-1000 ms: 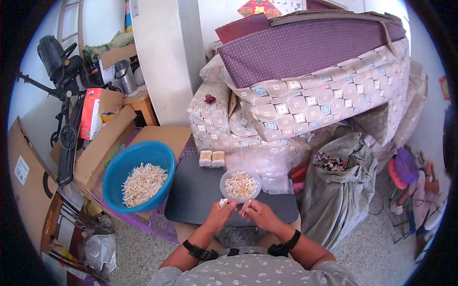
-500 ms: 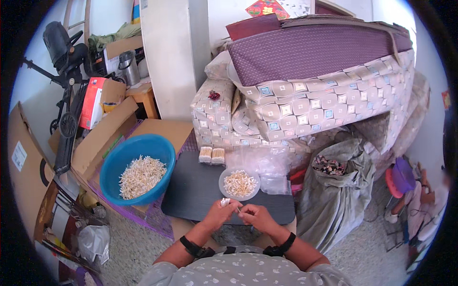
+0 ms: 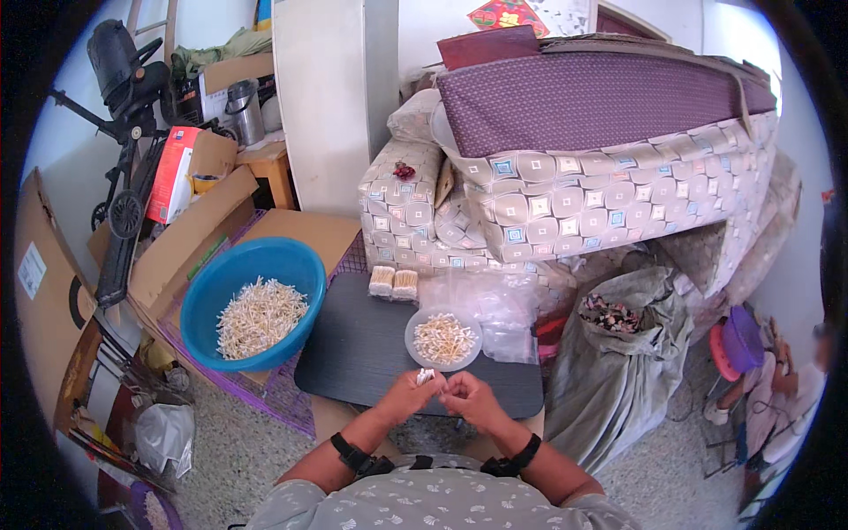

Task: Counting cotton swabs and packing them into small plastic bags.

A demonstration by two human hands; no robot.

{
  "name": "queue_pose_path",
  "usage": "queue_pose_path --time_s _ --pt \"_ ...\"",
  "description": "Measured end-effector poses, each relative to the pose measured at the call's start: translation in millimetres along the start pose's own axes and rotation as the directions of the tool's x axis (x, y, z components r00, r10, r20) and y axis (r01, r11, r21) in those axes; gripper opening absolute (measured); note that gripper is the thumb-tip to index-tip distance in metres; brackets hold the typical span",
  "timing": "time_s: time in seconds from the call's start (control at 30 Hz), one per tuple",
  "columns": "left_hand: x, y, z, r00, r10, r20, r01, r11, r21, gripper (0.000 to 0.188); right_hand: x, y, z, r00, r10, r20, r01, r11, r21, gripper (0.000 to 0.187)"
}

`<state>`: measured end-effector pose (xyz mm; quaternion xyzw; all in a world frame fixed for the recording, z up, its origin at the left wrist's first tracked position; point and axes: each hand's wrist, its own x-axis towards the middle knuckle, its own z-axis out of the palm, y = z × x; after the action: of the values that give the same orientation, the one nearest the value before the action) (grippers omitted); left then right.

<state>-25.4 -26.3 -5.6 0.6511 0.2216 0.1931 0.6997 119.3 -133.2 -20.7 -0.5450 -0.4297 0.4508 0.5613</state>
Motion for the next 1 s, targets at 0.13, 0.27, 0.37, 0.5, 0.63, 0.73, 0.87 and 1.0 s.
queue_pose_path --time_s 0.13,0.27,0.37,0.5,0.63,0.73,0.87,1.0 --pt "-4 -2 1 0.998 -0.005 0.063 0.006 1.0 -0.02 0.024 -1 4 5 1.0 0.009 0.03 -0.011 0.997 0.072 0.021" --pt "-4 -5 0 0.999 0.005 0.049 -0.005 1.0 0.0 0.028 -1 4 9 0.999 0.006 0.037 -0.011 0.991 0.131 0.021" --pt "1 -2 -4 0.999 -0.023 -0.033 0.024 0.999 0.035 0.03 2 -5 8 0.997 0.054 0.059 -0.059 0.994 0.091 0.021" --pt "8 2 -12 0.991 -0.027 -0.129 0.015 0.996 -0.093 0.03 5 -6 6 0.994 0.088 0.071 -0.096 0.989 0.113 0.019" --pt "22 -12 -19 0.965 0.112 -0.236 -0.184 0.933 -0.311 0.039 10 -3 -2 0.994 0.098 0.043 -0.1 0.994 0.039 0.019" --pt "20 -13 -33 0.973 0.001 -0.231 -0.096 0.91 -0.403 0.038 8 -10 -8 0.988 0.151 0.014 -0.151 0.988 0.027 0.02" --pt "13 -22 -49 0.965 -0.062 -0.253 -0.043 0.92 -0.389 0.036 -15 -114 -18 0.892 -0.439 -0.108 0.419 0.892 -0.169 0.032" --pt "25 -38 -55 0.957 -0.075 -0.279 -0.043 0.917 -0.396 0.03 -64 -241 -23 -0.239 -0.966 -0.103 0.871 -0.166 -0.463 0.053"
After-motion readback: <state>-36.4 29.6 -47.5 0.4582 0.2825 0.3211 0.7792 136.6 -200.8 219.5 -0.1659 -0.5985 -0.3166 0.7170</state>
